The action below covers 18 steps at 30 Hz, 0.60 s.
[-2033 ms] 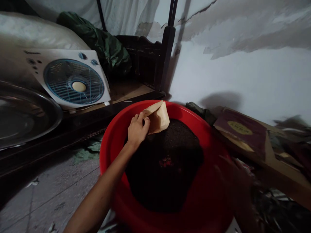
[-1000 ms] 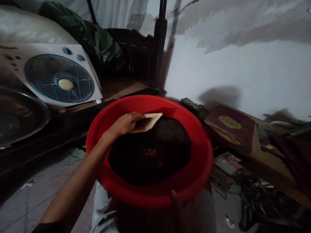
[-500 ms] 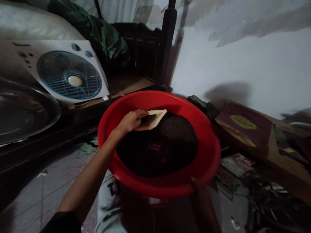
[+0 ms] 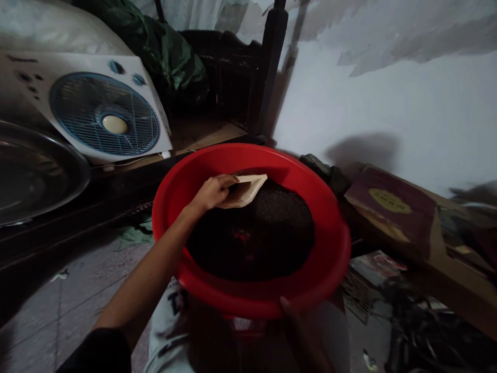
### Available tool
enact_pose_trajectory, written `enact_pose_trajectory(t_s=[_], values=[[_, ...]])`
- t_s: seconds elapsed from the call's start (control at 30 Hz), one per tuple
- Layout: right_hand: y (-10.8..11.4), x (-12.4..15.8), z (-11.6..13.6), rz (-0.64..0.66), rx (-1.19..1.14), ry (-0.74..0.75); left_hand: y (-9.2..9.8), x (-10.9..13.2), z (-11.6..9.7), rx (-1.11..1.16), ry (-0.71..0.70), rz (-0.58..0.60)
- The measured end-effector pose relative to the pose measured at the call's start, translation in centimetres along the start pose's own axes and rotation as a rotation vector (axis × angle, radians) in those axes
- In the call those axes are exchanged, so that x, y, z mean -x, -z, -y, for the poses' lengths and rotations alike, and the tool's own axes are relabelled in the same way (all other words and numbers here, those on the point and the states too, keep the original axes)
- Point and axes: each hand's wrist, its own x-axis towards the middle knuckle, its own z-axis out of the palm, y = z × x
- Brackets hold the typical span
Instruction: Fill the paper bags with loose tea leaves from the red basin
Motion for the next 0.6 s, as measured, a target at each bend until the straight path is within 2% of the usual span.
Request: enact_pose_trajectory(t_s=[0.03, 0.1, 0.2, 0.23, 0.3, 0.33, 0.37, 0.47, 0.53, 0.6], values=[[1.2, 0.6, 1.0, 0.115, 0.119, 0.023, 0.1, 0.1, 0.2, 0.007, 0.000, -0.010], [3.4, 1.8, 2.9, 0.205, 0.224, 0.059, 0.3, 0.2, 0.5, 0.017, 0.004, -0.031], [6.4, 0.8, 5.3, 0.168, 0.253, 0.112, 0.5, 0.5, 0.5, 0.014, 0.005, -0.053], [7.3, -0.6, 6.1, 0.143, 0.283, 0.136, 0.5, 0.5, 0.4, 0.006, 0.008, -0.054], [9.1, -5.2, 7.5, 0.094, 0.586, 0.194, 0.5, 0.7, 0.1, -0.014, 0.015, -0.040], [10.0, -7.9, 8.1, 0.114, 0.756, 0.180, 0.5, 0.7, -0.1, -0.021, 0.020, -0.030], [10.7, -10.8, 8.5, 0.133, 0.937, 0.104, 0.4, 0.8, -0.2, -0.025, 0.023, -0.020], [12.4, -17.8, 8.7, 0.011, 1.276, -0.249, 0.3, 0.9, -0.5, -0.021, 0.024, 0.004], [12.9, -20.4, 8.2, -0.030, 1.339, -0.341, 0.3, 0.9, -0.4, -0.021, 0.025, 0.003], [12.9, -21.2, 7.4, -0.022, 1.345, -0.300, 0.2, 0.9, -0.3, -0.025, 0.028, -0.005]])
